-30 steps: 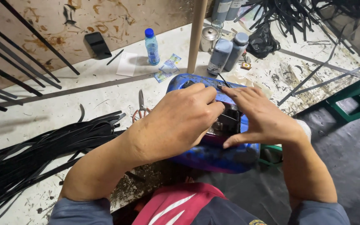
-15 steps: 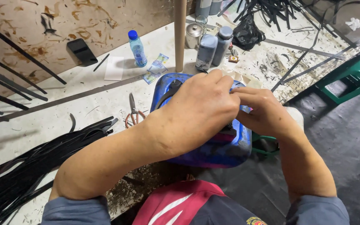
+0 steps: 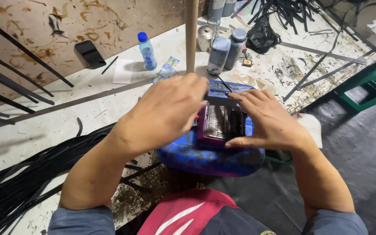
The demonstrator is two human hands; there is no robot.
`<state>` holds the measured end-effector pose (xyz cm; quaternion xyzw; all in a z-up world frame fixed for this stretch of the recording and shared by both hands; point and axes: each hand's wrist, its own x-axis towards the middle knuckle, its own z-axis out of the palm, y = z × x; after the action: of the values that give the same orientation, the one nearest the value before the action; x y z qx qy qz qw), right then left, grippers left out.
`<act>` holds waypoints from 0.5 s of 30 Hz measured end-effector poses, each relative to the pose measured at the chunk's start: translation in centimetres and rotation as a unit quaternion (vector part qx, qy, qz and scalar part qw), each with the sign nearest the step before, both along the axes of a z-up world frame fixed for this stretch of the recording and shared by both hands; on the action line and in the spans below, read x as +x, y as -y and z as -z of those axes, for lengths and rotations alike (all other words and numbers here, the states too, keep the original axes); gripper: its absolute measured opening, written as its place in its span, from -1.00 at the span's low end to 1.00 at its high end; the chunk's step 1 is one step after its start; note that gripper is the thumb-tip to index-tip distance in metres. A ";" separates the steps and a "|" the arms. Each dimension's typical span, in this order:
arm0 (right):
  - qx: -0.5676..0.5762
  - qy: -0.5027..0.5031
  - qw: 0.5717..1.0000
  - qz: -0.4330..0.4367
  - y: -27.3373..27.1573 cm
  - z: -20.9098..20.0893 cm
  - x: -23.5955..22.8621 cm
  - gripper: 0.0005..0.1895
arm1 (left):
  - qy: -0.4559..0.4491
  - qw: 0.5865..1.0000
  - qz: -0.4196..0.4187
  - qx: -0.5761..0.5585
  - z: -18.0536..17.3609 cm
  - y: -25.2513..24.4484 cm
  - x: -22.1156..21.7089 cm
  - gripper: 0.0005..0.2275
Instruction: The person is preparing leather strips by hanging them on a wire rack with clothespins and using a small manual press tool to finish the ends.
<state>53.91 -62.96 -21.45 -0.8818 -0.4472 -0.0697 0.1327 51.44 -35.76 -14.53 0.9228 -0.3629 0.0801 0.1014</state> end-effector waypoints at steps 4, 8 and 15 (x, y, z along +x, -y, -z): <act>-0.030 0.023 0.999 -0.001 -1.3 0.5 0.1 -0.02 | -0.131 0.972 -0.042 -0.192 2.9 -1.6 -0.4 -0.84; -0.047 -0.008 0.999 0.017 -1.6 0.8 0.4 0.11 | -0.193 0.895 -0.027 -0.400 6.8 -1.2 -1.0 -0.81; -0.055 -0.042 0.997 0.034 -1.4 1.4 0.6 0.19 | -0.225 0.784 -0.102 -0.569 13.5 0.1 -0.6 -0.77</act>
<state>54.54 -61.53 -22.82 -0.9045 -0.4143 -0.0128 0.1003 50.88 -35.90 -28.06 0.7213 -0.1218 0.0715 0.6780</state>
